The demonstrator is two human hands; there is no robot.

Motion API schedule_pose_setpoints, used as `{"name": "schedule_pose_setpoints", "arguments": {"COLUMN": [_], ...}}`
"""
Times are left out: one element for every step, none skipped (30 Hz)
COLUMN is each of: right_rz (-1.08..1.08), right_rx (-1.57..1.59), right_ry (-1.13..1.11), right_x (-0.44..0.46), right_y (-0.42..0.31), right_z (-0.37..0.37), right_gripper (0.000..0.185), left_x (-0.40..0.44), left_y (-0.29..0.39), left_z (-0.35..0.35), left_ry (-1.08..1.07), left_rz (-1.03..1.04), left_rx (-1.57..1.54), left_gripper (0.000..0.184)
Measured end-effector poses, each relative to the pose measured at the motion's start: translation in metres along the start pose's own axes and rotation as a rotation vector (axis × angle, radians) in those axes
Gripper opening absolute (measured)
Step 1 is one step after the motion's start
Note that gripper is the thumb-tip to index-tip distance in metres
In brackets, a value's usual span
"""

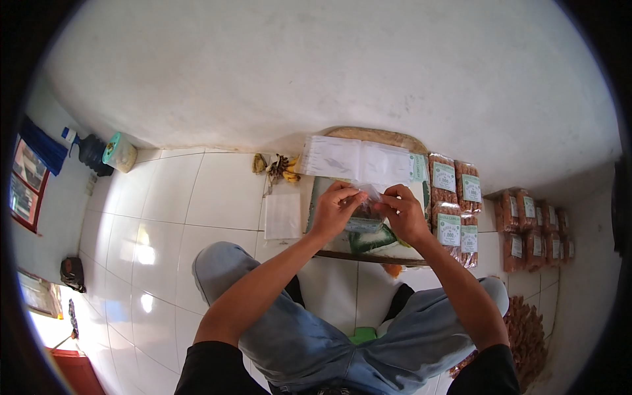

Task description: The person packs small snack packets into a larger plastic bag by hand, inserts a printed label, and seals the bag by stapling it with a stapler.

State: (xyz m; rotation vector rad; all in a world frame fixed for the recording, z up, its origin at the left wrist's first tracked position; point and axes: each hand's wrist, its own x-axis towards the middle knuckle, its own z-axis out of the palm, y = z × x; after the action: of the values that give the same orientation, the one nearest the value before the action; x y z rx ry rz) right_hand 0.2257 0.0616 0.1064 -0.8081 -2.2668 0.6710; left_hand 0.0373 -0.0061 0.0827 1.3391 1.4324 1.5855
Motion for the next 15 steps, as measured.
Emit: {"name": "schedule_pose_setpoints", "arguments": {"right_rz": [0.051,0.102,0.104,0.12,0.136,0.137,0.15,0.163,0.163,0.165,0.167,0.169,0.188,0.207,0.208], "right_rx": [0.091,0.181,0.181,0.175,0.17,0.171,0.197,0.223,0.224,0.265,0.306,0.307,0.359,0.411,0.411], "right_ry": [-0.015,-0.028,-0.027,-0.033,-0.04,-0.039,-0.053,-0.067,-0.066,-0.065,-0.062,-0.061,-0.065,-0.07,-0.068], "right_x": [0.002,0.003,0.004,0.005,0.006,0.008,0.009,0.01,0.011,0.011,0.011,0.01,0.01,0.01,0.01], "right_y": [0.005,0.01,0.012,0.014,0.016,0.016,0.015,0.015,0.017,0.02,0.022,0.022,0.023,0.023,0.021], "right_z": [0.001,0.002,0.0,-0.001,-0.002,-0.003,-0.005,-0.006,-0.006,-0.005,-0.005,-0.004,-0.004,-0.003,-0.004], "right_gripper": [0.02,0.016,0.016,0.015,0.013,0.013,0.013,0.013,0.013,0.012,0.012,0.012,0.012,0.013,0.013], "left_x": [0.0,-0.001,-0.001,-0.001,-0.001,0.0,0.003,0.005,0.007,0.009,0.008,0.008,0.008,0.008,0.008], "left_y": [0.0,0.0,0.002,0.004,0.006,0.012,0.015,0.019,0.019,0.02,0.02,0.02,0.019,0.019,0.018], "left_z": [0.0,-0.001,-0.002,-0.003,-0.006,-0.009,-0.012,-0.014,-0.015,-0.016,-0.016,-0.016,-0.016,-0.016,-0.017], "left_ry": [-0.011,-0.015,-0.011,-0.008,-0.009,-0.042,-0.06,-0.076,-0.088,-0.1,-0.104,-0.086,-0.067,-0.069,-0.075], "left_rz": [-0.008,-0.009,-0.036,-0.062,-0.062,-0.044,-0.035,-0.026,0.109,0.243,0.242,0.25,0.259,0.259,0.271], "left_rx": [-0.027,-0.027,-0.06,-0.093,-0.093,-0.021,0.015,0.051,0.168,0.285,0.284,0.308,0.334,0.335,0.326], "left_gripper": [0.023,0.023,0.026,0.03,0.03,0.032,0.033,0.034,0.033,0.032,0.032,0.032,0.031,0.031,0.032]}}
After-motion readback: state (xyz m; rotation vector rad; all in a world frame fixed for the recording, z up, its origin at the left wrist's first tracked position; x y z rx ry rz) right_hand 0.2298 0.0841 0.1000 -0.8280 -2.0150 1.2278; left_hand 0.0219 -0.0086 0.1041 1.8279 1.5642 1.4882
